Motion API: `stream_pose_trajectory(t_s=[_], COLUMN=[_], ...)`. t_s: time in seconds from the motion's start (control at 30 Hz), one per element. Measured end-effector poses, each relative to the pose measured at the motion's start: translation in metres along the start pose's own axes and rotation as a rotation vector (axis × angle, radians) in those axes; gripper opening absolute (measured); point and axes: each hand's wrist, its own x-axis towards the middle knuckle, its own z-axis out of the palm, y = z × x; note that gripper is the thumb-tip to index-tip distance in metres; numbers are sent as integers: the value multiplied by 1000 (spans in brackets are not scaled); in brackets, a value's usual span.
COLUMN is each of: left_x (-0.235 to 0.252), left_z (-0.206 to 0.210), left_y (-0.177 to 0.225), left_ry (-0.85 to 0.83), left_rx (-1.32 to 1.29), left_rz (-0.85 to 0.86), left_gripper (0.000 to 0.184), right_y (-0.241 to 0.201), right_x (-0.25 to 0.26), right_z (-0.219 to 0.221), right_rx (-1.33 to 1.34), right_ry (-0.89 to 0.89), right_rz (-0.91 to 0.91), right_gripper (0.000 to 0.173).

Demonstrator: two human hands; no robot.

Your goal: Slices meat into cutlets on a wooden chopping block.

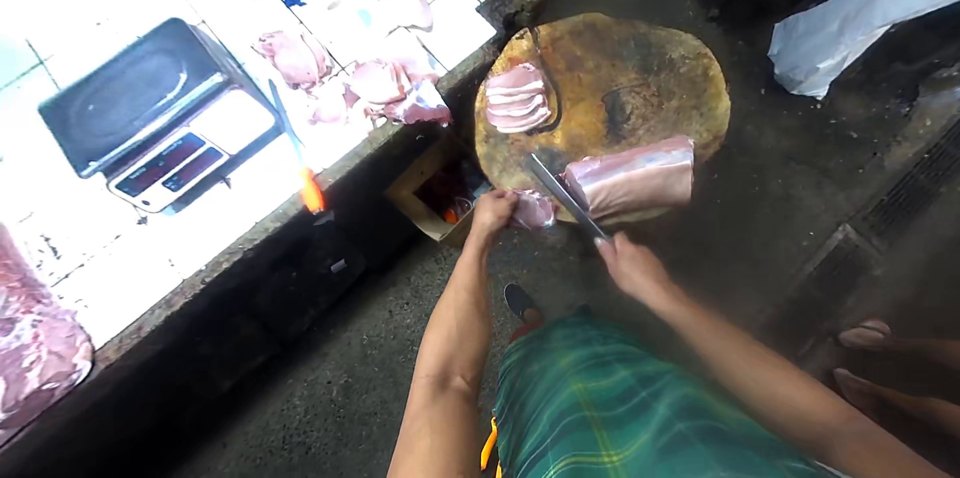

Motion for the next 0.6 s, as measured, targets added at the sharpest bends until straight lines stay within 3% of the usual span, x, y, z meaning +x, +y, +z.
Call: stream_pose_trajectory(t_s=[0.2, 0.33, 0.6], left_x=[-27, -10, 94], left_z=[-52, -91, -108], left_y=[35, 92, 209], left_ry=[135, 125, -27], left_rx=[192, 318, -310], left_rz=[178, 230, 353], left_gripper=[30, 47, 28], right_y=[14, 15, 3], right_x=[8, 11, 9], right_z=[-3, 5, 12], right_rx=[191, 249, 252], right_ry=[-38, -12, 31], right_rz=[-12, 2, 88], right_gripper=[65, 66, 66])
